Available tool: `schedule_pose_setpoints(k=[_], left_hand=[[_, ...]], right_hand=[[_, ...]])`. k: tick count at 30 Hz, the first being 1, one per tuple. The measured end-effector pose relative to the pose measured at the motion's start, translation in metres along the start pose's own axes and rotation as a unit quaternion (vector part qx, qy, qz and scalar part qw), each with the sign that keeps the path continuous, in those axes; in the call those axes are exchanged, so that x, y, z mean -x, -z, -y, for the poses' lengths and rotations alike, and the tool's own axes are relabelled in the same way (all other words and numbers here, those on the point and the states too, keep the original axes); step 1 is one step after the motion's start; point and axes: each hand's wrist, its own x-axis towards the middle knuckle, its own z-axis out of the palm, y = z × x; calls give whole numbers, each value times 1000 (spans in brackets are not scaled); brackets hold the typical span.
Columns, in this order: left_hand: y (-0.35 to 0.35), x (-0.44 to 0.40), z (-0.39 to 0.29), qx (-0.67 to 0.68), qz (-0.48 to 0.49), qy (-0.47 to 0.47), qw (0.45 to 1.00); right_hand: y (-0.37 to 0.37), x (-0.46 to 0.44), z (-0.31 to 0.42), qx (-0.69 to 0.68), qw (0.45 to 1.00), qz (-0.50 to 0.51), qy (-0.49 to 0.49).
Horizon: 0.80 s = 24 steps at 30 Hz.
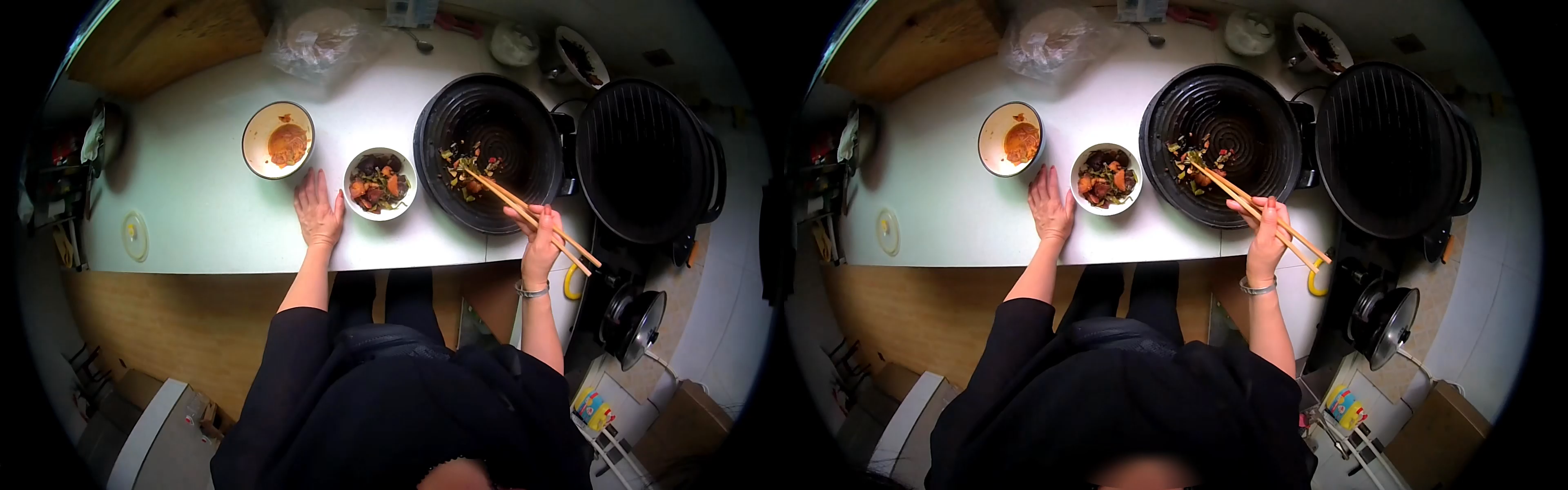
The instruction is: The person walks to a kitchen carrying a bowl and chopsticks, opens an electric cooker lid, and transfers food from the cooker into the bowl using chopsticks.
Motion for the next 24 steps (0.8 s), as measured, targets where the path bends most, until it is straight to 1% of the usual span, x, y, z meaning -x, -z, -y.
schedule_pose_setpoints(k=[3, 5, 6, 7, 9, 11, 13, 15, 16, 19, 20, 22, 24], left_hand=[[-1, 0, 0, 5, -5, -4, 1000], [0, 0, 1, 3, -5, -4, 1000], [0, 0, 1, 2, -2, -3, 1000], [-1, -1, 0, 3, 1, -5, 1000], [-1, -1, -1, 2, -7, -9, 1000], [0, 0, 0, 0, -14, -15, 1000], [0, -1, 0, -2, -6, -9, 1000], [1, 1, 0, -2, -4, -7, 1000], [1, 0, -1, -1, -7, -10, 1000], [0, -1, -1, -2, -12, -12, 1000], [0, -1, -1, -1, -12, -12, 1000], [0, -1, -1, 5, -19, -16, 1000], [0, 0, -1, 3, -15, -15, 1000]], right_hand=[[-4, 6, 13, -12, 1000, 5, 14], [-16, 12, 25, -57, 997, 45, 7], [-25, 16, 30, -31, 997, 64, 4], [-36, 19, 32, -61, 993, 103, 16], [-52, 20, 21, 9, 982, 185, 45], [-58, 17, 18, 45, 965, 256, -27], [-52, 13, 17, 59, 964, 258, -24], [-38, 12, 21, -42, 983, 175, -21], [-28, 11, 25, -50, 987, 149, -25], [3, 6, 23, 4, 994, 102, -26], [9, 3, 22, 4, 994, 102, -26], [18, 2, 17, 63, 993, 94, -29], [20, 2, 5, 71, 993, 88, -34]])
